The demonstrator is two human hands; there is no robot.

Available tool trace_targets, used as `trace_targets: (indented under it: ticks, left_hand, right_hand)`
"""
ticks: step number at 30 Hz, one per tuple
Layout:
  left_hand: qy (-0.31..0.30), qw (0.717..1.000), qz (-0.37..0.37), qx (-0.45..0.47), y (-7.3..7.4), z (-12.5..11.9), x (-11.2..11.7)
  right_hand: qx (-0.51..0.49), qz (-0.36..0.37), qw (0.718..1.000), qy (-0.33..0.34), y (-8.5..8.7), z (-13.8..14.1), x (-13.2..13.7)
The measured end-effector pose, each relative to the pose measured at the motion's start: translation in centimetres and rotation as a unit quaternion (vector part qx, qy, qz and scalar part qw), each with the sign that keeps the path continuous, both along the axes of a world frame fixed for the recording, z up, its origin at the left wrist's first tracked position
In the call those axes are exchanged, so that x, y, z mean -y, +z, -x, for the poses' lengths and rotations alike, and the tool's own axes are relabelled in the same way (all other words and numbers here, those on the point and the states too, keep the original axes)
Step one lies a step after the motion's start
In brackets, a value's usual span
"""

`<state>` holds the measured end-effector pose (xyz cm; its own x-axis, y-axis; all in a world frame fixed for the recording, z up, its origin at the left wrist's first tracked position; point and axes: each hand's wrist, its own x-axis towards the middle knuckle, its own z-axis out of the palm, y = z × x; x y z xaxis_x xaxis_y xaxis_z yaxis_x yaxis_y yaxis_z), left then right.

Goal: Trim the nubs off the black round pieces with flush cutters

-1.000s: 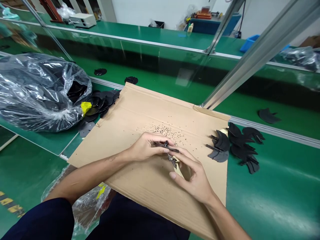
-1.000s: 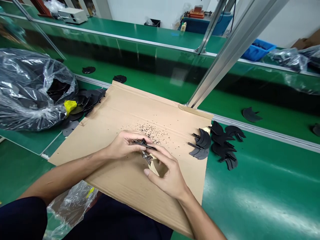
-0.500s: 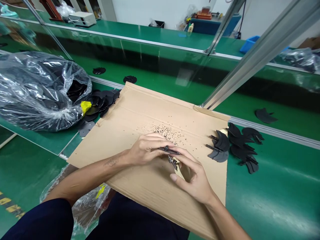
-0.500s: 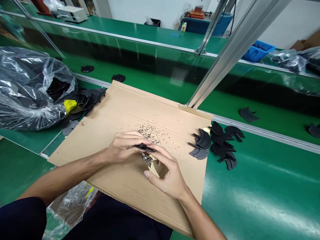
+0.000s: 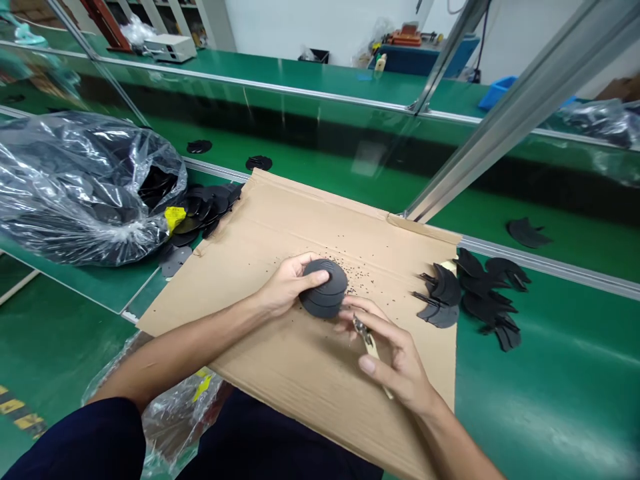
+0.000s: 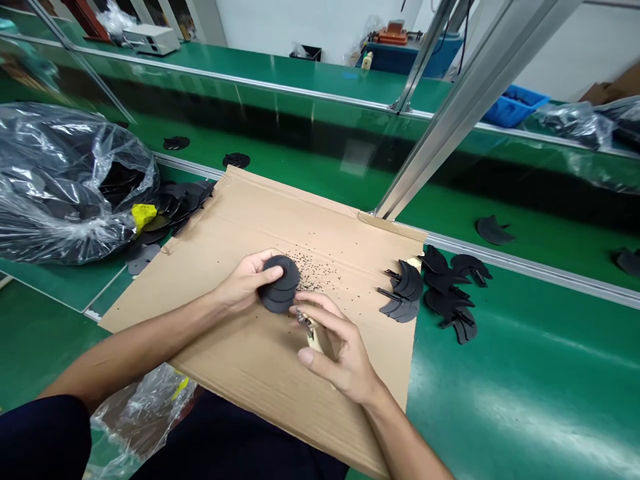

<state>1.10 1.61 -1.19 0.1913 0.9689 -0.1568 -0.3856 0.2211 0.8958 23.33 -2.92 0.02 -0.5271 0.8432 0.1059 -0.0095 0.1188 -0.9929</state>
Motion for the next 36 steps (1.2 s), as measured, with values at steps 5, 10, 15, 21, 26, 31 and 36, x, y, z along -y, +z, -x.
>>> trace_targets:
  ticks: [5,10,15,21,26,31,36]
  left_hand:
    - [-0.051,0.992,0.089,0.079,0.3,0.4,-0.3]
    - [-0.141,0.98,0.111,0.088,0.6,0.5,0.1]
    - [-0.174,0.975,0.114,0.072,0.4,0.7,0.2]
    - [-0.177,0.977,0.104,0.06,0.2,0.8,0.2]
    - [-0.165,0.976,0.123,0.069,0.1,0.5,0.3]
    - [-0.159,0.979,0.111,0.065,0.2,0.4,0.1]
    - [-0.173,0.982,0.08,-0.004,0.4,0.7,0.0]
  right_hand:
    - [0.067,-0.052,0.994,-0.07,-0.3,0.1,-0.4]
    - [0.178,-0.186,0.959,-0.118,-0.4,0.5,-0.1]
    - [0.165,-0.206,0.958,-0.114,0.0,0.5,0.0]
    - [0.163,-0.233,0.952,-0.114,-0.1,0.4,-0.1]
    - [0.203,-0.272,0.932,-0.131,-0.2,0.1,0.0]
    - [0.248,-0.312,0.903,-0.157,-0.3,-0.1,-0.2]
    - [0.364,-0.385,0.819,-0.222,-1.0,-0.3,-0.7]
